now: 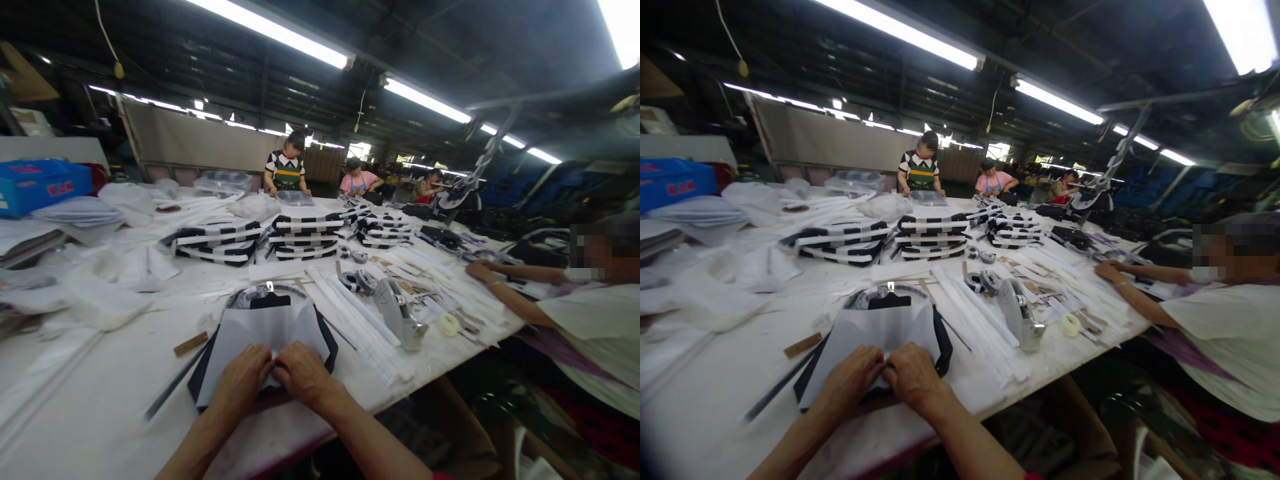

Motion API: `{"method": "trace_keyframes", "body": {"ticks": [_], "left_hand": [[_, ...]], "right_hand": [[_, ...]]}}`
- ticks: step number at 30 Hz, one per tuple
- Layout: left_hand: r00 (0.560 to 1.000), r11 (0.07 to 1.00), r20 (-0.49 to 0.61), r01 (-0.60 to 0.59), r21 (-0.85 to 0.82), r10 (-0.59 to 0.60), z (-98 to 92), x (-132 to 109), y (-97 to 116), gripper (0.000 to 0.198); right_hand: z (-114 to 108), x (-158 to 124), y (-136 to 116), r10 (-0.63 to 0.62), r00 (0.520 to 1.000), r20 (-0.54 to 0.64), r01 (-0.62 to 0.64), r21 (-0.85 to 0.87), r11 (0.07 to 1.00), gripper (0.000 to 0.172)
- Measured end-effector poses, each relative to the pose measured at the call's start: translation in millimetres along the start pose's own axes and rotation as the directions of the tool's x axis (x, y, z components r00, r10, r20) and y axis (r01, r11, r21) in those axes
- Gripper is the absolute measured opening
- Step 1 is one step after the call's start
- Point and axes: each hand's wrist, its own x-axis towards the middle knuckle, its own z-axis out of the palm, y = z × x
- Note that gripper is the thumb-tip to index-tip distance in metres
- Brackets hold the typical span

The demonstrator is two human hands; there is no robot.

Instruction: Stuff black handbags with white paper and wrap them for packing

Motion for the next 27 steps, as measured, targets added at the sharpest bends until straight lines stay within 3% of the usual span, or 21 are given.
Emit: {"method": "trace_keyframes", "body": {"ticks": [6, 10, 13, 21, 27], "left_hand": [[0.999, 0.998, -0.004, -0.048, -0.045, 0.048, 4.4, -0.7, -3.4, 0.018], [0.999, 0.998, 0.033, 0.026, -0.058, -0.024, 4.0, 1.6, 0.2, 0.017], [0.993, 0.995, 0.081, 0.085, -0.046, -0.081, 1.1, 4.5, 4.4, 0.019], [0.977, 0.993, 0.201, 0.051, 0.108, -0.073, -23.3, 7.9, 24.8, 0.027], [0.971, 0.984, 0.237, -0.005, 0.178, -0.038, -24.1, 10.9, 29.6, 0.023]], "right_hand": [[5.3, 1.8, 1.2, -0.037, 0.999, -0.005, 0.037, -0.008, 0.999, 0.015], [10.5, -0.5, 1.6, 0.016, 0.998, -0.055, -0.014, 0.043, 0.999, 0.014], [12.6, -2.5, 2.3, 0.031, 0.994, -0.101, -0.019, 0.112, 0.994, 0.022], [0.0, -3.8, -0.4, -0.029, 1.0, -0.003, 0.029, 0.052, 0.998, 0.034], [-7.7, -0.5, -1.5, -0.016, 0.999, 0.03, 0.016, 0.006, 1.0, 0.023]]}}
